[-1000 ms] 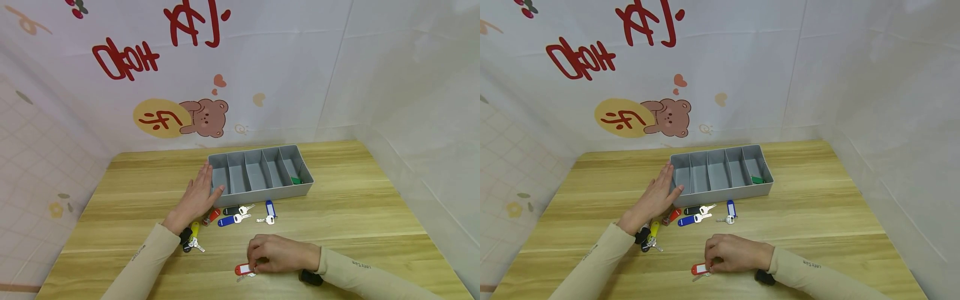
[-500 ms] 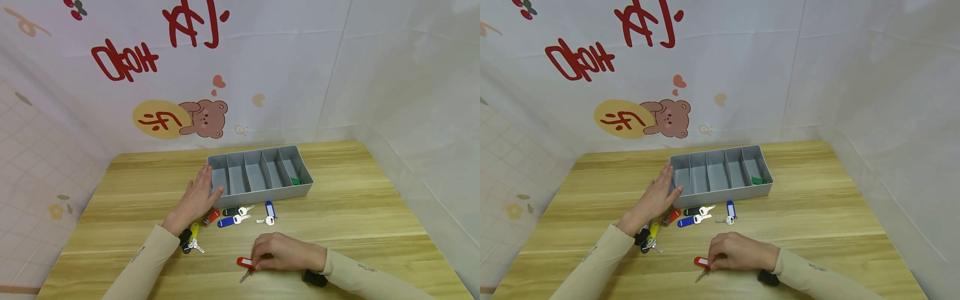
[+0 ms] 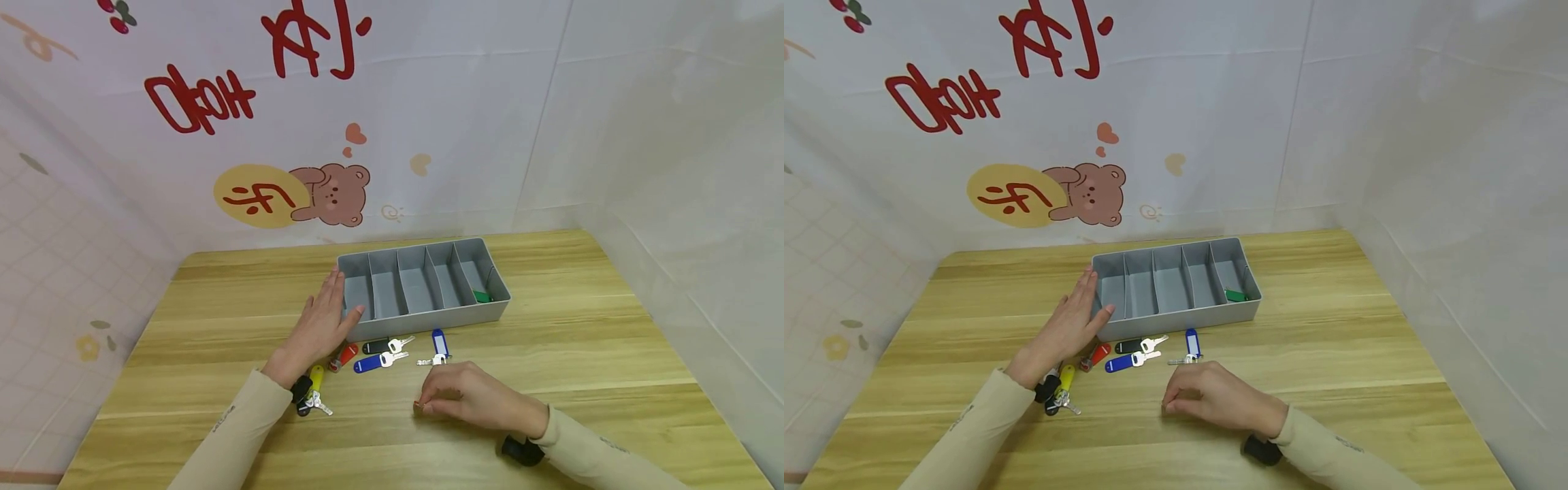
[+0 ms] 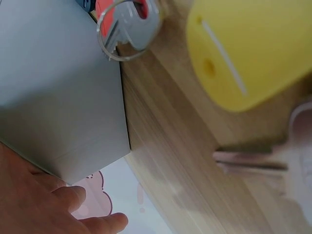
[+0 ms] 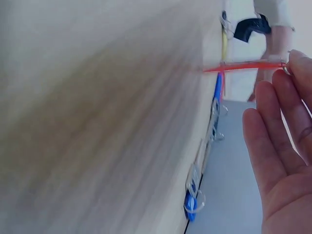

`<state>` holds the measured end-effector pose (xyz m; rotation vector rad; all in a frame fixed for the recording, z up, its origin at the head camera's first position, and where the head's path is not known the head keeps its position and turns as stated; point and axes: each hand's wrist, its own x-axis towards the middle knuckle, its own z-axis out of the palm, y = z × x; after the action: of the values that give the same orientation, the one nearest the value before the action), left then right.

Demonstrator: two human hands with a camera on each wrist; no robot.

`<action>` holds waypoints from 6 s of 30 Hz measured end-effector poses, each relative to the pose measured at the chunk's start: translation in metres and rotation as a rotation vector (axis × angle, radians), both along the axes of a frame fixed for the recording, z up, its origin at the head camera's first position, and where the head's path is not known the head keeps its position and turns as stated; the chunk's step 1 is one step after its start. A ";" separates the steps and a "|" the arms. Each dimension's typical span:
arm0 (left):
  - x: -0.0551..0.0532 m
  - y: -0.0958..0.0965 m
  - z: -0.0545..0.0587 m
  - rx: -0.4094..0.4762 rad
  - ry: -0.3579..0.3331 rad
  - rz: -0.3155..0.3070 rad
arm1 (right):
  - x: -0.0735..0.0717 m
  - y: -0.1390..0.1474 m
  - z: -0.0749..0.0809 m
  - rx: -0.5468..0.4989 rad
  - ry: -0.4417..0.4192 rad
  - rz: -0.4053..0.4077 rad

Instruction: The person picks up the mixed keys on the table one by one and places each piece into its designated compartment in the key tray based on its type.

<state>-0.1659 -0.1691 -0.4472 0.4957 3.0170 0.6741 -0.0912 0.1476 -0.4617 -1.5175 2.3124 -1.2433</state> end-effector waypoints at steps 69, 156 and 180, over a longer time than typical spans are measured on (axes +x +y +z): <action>0.000 0.000 -0.001 -0.008 0.035 0.002 | -0.092 0.030 0.061 -0.395 0.167 -0.637; -0.001 -0.001 -0.002 0.005 0.006 -0.004 | -0.053 0.055 0.036 0.049 0.170 -0.561; 0.000 -0.002 -0.003 0.005 0.012 0.000 | -0.024 0.041 0.015 0.036 0.217 -0.429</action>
<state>-0.1660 -0.1715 -0.4505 0.5013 3.0279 0.6806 -0.1152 0.1882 -0.4469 -1.2368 2.8981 -1.1544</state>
